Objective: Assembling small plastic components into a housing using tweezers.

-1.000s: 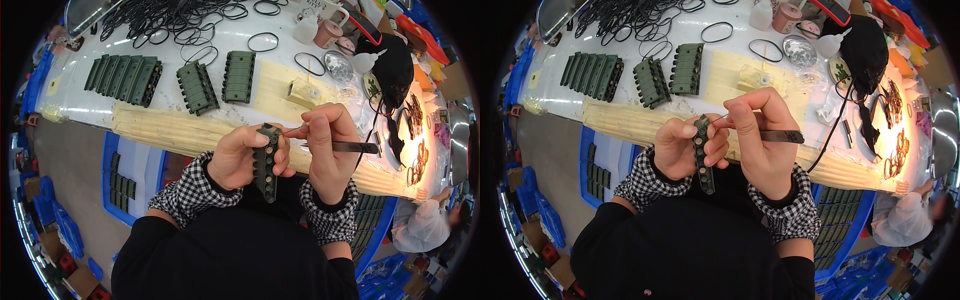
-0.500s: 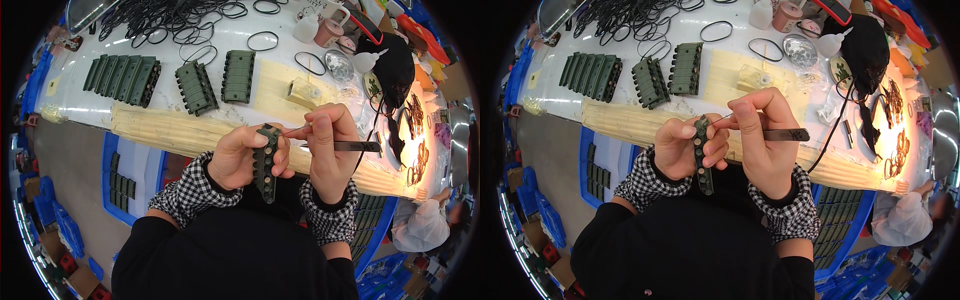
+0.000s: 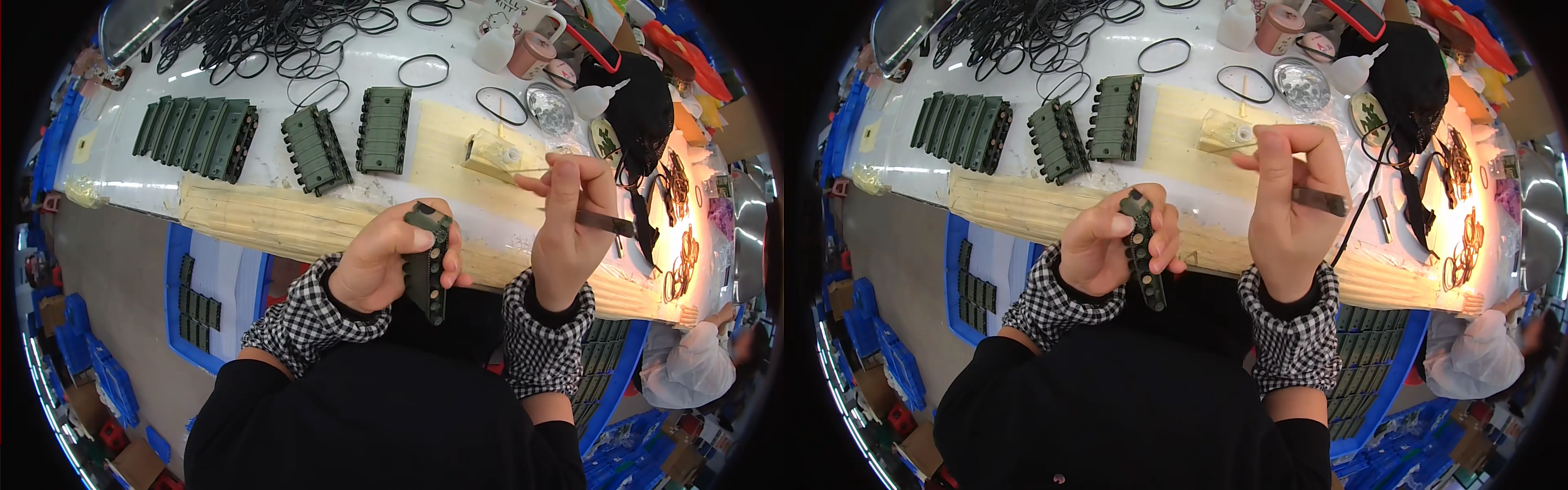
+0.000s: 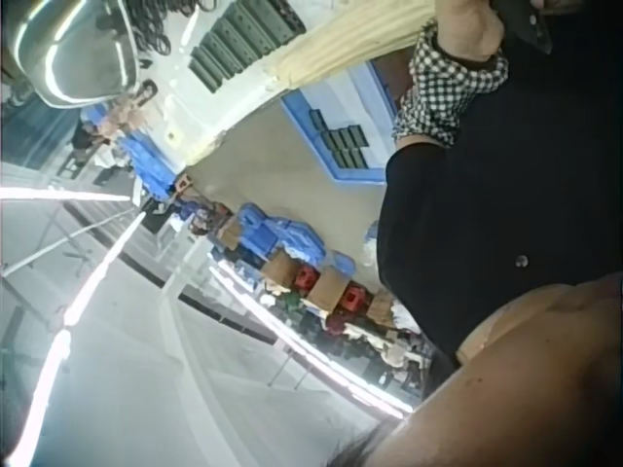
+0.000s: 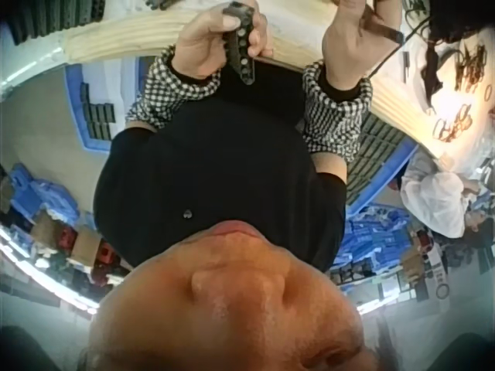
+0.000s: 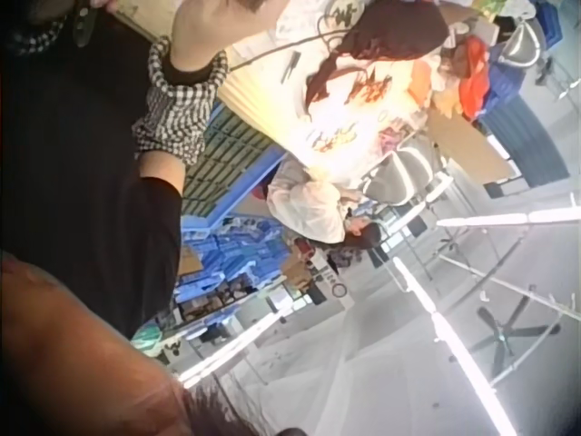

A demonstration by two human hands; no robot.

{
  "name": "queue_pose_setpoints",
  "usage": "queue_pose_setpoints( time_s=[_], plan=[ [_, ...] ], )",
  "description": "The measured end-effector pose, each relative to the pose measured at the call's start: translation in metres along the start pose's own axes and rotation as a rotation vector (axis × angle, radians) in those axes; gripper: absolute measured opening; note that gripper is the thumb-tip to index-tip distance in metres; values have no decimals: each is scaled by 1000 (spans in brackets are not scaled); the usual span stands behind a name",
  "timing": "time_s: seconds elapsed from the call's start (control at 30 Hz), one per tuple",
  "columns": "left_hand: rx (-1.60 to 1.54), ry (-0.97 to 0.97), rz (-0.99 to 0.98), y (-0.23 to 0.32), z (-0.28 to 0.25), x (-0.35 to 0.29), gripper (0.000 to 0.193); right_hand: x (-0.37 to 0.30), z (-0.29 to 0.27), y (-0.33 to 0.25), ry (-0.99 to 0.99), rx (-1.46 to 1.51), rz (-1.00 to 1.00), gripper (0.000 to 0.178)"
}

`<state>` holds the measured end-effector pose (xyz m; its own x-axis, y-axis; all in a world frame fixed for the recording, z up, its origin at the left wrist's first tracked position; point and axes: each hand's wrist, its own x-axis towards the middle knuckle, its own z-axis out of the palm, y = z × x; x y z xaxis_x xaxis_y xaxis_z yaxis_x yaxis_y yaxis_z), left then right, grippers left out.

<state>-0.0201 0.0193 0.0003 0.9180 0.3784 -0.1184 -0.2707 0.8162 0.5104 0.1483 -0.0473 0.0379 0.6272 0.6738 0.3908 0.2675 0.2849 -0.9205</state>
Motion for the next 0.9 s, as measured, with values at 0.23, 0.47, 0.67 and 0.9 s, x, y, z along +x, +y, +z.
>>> queue_pose_setpoints(
  time_s=[0.23, 0.47, 0.67, 0.9],
  plan=[
    [639, 263, 336, 12, 17, -7, 18, 22, -7, 20, 30, -717, -376, 6],
    [1125, 308, 548, 8, 12, -7, 19, 13, -6, 1, 58, -743, -440, 7],
    [1251, 290, 608, 4, 17, -3, 24, -14, -1, -9, -259, -10, -188, 10],
    [1315, 293, 594, 7, 20, -5, 24, -18, -1, -11, -431, -173, -201, 22]
  ],
)
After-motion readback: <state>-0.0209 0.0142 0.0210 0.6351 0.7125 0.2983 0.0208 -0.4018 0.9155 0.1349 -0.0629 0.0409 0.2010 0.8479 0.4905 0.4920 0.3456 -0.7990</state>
